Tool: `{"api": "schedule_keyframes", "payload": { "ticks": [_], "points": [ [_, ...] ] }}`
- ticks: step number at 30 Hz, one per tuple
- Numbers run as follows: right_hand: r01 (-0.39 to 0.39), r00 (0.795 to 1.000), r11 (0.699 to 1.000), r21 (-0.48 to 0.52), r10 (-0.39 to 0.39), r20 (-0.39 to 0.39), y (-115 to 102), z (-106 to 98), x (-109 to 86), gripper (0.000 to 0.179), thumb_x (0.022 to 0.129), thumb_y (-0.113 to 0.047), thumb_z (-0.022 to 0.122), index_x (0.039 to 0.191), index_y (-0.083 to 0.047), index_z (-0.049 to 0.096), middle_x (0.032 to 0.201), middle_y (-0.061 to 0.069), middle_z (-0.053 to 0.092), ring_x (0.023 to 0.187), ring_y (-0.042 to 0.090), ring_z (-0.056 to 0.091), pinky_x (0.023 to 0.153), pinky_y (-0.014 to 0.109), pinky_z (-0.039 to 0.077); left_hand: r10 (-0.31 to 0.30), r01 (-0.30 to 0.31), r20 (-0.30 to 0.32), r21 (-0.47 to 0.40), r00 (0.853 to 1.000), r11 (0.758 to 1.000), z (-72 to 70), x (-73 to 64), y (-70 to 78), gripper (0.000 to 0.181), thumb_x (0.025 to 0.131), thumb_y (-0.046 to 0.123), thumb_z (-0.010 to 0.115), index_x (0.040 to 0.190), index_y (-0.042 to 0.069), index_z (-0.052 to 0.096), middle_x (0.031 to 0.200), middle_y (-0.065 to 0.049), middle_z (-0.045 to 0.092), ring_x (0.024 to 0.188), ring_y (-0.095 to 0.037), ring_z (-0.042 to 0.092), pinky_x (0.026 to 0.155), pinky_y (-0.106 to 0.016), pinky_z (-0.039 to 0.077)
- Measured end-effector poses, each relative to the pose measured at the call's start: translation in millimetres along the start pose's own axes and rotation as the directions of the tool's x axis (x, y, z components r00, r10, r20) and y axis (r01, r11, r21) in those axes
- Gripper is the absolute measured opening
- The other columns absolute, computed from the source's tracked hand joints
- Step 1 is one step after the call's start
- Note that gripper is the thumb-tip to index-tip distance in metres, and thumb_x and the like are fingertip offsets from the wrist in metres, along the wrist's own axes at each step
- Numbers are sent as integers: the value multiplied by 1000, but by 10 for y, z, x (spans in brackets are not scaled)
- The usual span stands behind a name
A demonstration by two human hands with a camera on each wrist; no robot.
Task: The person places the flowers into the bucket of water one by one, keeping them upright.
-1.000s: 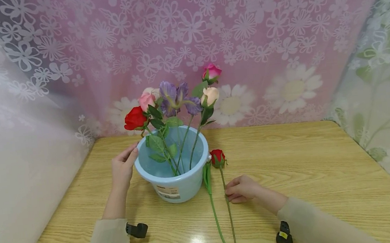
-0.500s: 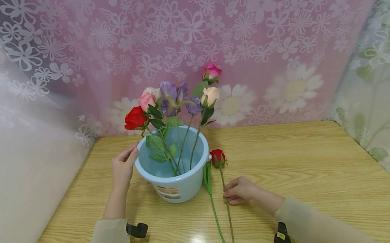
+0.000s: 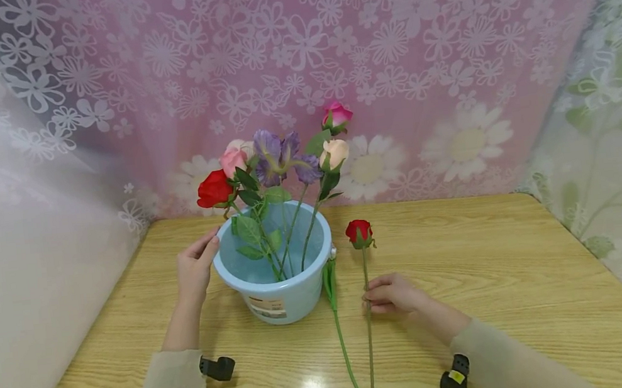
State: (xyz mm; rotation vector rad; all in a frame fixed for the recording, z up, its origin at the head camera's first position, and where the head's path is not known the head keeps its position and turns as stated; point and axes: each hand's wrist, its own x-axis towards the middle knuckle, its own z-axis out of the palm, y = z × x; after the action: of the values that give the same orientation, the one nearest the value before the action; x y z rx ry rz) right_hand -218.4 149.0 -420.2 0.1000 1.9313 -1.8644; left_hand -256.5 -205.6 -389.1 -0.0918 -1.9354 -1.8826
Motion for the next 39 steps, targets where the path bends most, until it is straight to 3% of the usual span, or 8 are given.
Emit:
{"api": "schedule_keyframes", "payload": {
  "ticks": [8, 13, 20, 31, 39],
  "points": [
    [109, 983, 986, 128, -126, 133, -231, -148, -163, 5, 87, 3, 49, 92, 3, 50, 82, 7, 63, 75, 14, 63, 67, 22, 50, -6, 6, 8, 15, 1000, 1000, -3, -3, 15, 34, 86, 13, 59, 111, -9, 57, 112, -14, 58, 97, -5, 55, 79, -17, 44],
    [162, 970, 969, 187, -191, 151, -425, -174, -264, 7, 87, 4, 50, 86, -1, 54, 82, 6, 64, 77, 15, 64, 68, 22, 50, -6, 6, 9, 8, 1000, 1000, -8, 0, 24, 34, 86, 13, 59, 112, -9, 57, 111, -13, 59, 96, -5, 55, 79, -17, 44],
    [228, 958, 958, 174, -253, 139, -706, -104, -420, 10, 86, 4, 52, 87, -4, 58, 80, 7, 65, 77, 17, 64, 69, 24, 50, -2, 2, 13, -6, 1000, 1000, -10, 1, 30, 36, 86, 13, 59, 112, -11, 55, 110, -12, 59, 96, -5, 55, 79, -17, 45],
    [348, 920, 931, 108, -362, 151, -1178, 96, -567, 10, 86, 4, 52, 97, 2, 52, 83, 6, 63, 79, 17, 63, 72, 28, 50, -5, 5, 5, -11, 1000, 1000, -9, 8, -2, 35, 86, 13, 59, 111, -11, 56, 110, -13, 59, 96, -6, 56, 78, -18, 45],
    [432, 876, 890, 147, -453, 167, -1350, 168, -597, 12, 86, 6, 50, 94, -1, 55, 82, 6, 64, 77, 17, 63, 71, 28, 50, -24, 23, 7, 23, 1000, 999, -3, 4, -5, 35, 86, 16, 59, 112, -7, 58, 111, -13, 59, 97, -6, 55, 79, -17, 44]
  ]
}}
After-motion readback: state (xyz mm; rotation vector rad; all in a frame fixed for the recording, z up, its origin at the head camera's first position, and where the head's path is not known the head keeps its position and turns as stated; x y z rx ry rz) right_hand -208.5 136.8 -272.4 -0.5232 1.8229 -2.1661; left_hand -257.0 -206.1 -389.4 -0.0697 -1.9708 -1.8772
